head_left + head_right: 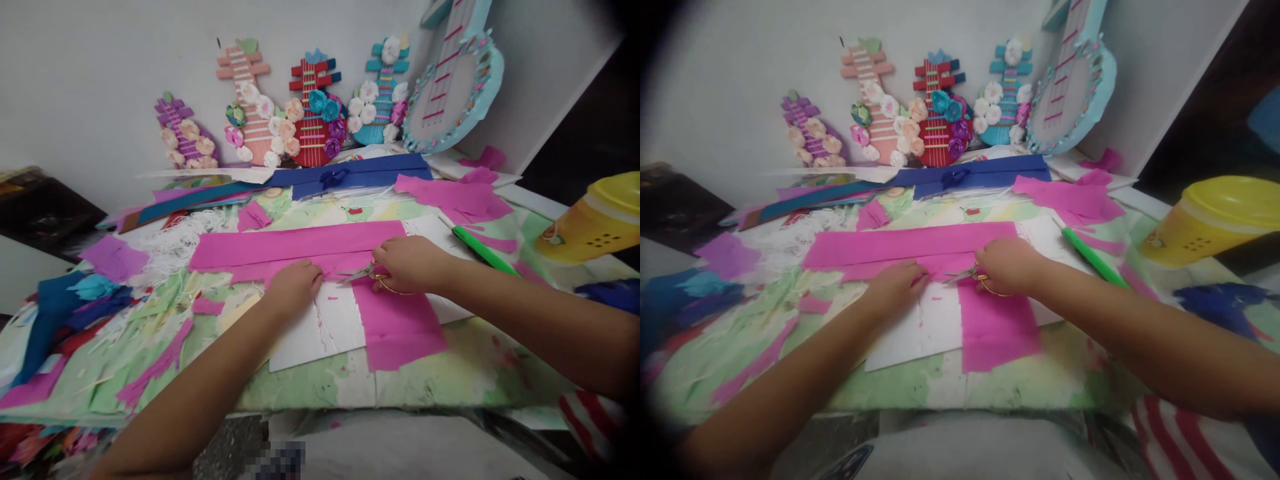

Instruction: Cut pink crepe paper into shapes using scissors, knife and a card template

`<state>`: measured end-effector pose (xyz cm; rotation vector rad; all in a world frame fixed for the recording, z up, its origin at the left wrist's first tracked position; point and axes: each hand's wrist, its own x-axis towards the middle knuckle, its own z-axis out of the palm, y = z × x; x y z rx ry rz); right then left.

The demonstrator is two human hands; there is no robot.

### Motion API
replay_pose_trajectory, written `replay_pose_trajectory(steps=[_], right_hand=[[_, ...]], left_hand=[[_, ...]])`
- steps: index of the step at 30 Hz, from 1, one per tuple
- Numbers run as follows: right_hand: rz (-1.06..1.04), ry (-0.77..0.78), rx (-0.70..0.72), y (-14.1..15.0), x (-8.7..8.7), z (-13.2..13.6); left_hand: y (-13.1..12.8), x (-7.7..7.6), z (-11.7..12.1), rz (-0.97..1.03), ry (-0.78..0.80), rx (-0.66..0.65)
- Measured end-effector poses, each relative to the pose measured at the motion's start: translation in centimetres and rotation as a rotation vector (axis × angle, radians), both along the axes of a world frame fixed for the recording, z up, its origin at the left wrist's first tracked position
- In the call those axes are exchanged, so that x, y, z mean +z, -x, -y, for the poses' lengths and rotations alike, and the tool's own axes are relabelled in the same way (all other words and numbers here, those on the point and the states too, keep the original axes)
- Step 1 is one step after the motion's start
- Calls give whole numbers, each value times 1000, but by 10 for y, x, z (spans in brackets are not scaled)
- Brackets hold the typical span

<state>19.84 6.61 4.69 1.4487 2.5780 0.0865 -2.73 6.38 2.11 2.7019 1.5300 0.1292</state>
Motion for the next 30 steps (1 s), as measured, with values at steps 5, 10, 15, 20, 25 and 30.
replay_pose_trajectory(steps=[5, 10, 15, 20, 25, 30], right_hand=[[-16, 7, -13, 7, -3, -4], [-30, 17, -1, 18, -6, -12], [-34, 25, 39, 28, -9, -19], [-27, 71, 27, 34, -9, -22], [6, 102, 44, 36, -9, -25], [28, 87, 88, 34, -8, -25]], left_hand=[[3, 2, -8, 74, 59, -30], [6, 2, -9, 117, 69, -2], [7, 5, -5, 107, 55, 27], [4, 10, 3, 70, 47, 22], [3, 12, 6, 10, 22, -15], [5, 12, 6, 37, 27, -2]])
